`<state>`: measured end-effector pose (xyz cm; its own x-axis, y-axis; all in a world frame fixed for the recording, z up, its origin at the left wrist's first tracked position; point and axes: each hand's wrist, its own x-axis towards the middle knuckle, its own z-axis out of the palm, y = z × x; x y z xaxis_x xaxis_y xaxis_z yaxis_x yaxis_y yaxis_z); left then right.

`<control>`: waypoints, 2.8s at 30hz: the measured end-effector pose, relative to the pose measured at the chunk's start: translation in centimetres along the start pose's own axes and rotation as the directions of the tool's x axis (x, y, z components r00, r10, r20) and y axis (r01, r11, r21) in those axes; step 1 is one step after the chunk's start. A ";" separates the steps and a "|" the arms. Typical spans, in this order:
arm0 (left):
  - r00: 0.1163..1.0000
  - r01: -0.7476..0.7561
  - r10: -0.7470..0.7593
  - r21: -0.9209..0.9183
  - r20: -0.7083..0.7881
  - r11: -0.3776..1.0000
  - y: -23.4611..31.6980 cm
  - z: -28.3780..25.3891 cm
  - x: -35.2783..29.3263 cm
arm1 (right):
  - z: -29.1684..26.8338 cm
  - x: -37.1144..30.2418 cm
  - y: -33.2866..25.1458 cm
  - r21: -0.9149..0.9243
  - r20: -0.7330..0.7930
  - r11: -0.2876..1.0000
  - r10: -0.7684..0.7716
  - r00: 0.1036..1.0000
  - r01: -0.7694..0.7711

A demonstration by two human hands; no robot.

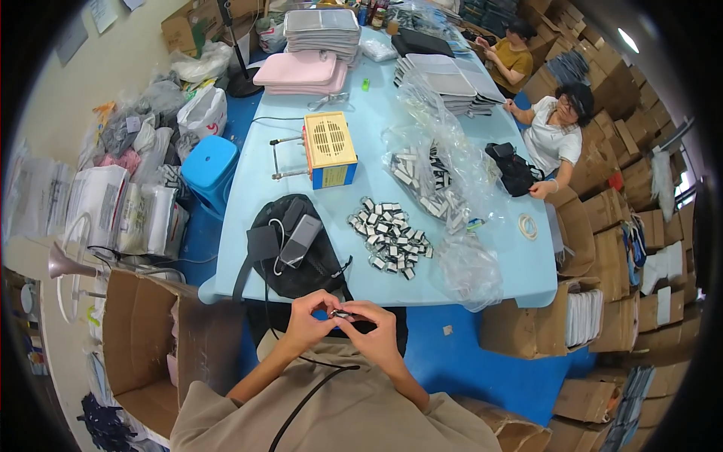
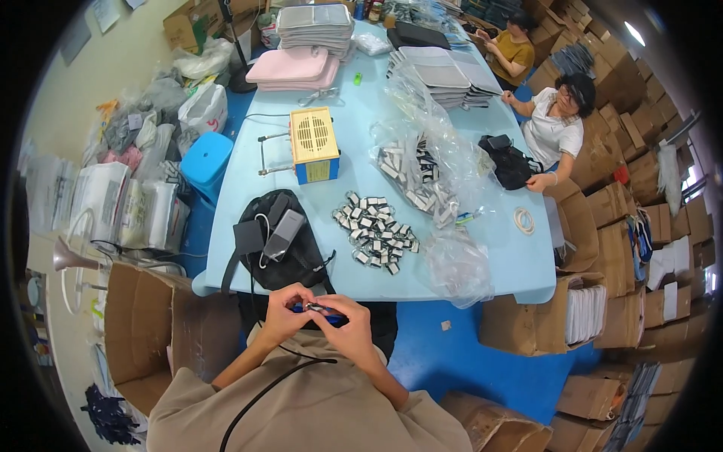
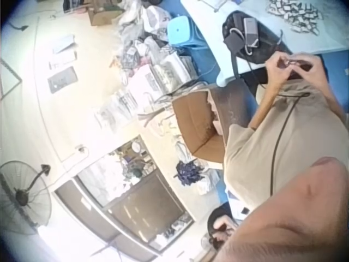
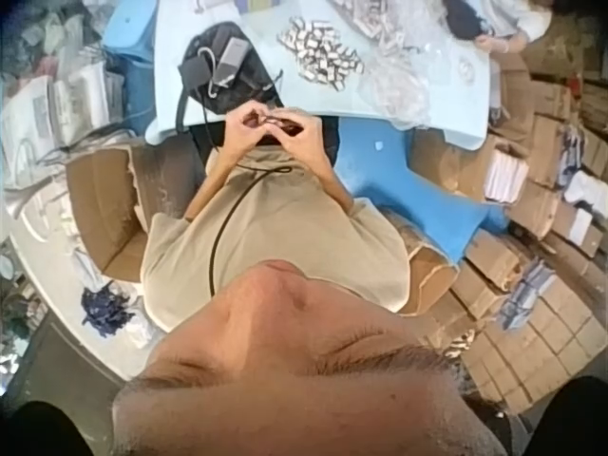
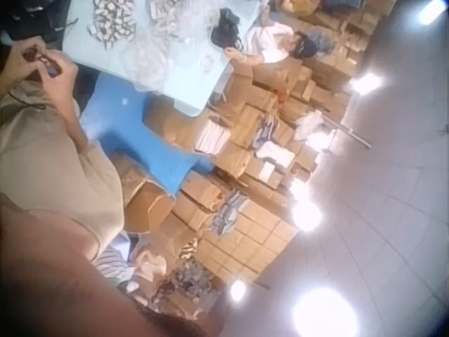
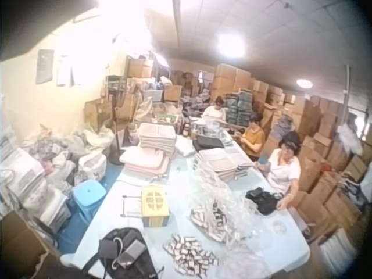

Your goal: Assembling small metal hardware components using a specialized fixture on a workbench.

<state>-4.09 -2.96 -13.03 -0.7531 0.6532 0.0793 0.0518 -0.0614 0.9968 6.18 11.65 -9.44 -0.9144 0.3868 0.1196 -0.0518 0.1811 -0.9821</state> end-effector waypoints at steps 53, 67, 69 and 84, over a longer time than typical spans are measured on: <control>0.968 0.219 -0.188 -0.194 0.166 0.956 0.2 1.1 1.0 | -1.1 -0.8 3.7 0.279 -0.166 0.956 0.140 0.976 -0.090; 0.953 0.161 -0.115 0.147 -0.279 0.976 1.8 -20.8 21.5 | -3.6 -4.8 9.2 -0.009 -0.181 0.966 0.252 0.951 -0.258; 0.919 0.281 -0.231 0.118 -0.320 0.952 0.3 -23.6 24.5 | -4.0 -5.9 11.6 -0.013 -0.201 0.962 0.265 0.943 -0.273; 0.730 0.639 -0.640 -0.093 -0.242 0.764 -3.5 -26.4 30.8 | -7.2 -13.1 20.7 -0.173 -0.366 0.857 0.400 0.840 -0.484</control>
<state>-44.83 -2.53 -14.37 -0.7411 0.3335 -0.5828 -0.5024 0.3004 0.8108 20.04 16.87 -30.30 -0.6418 0.7285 -0.2395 0.4681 0.1247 -0.8748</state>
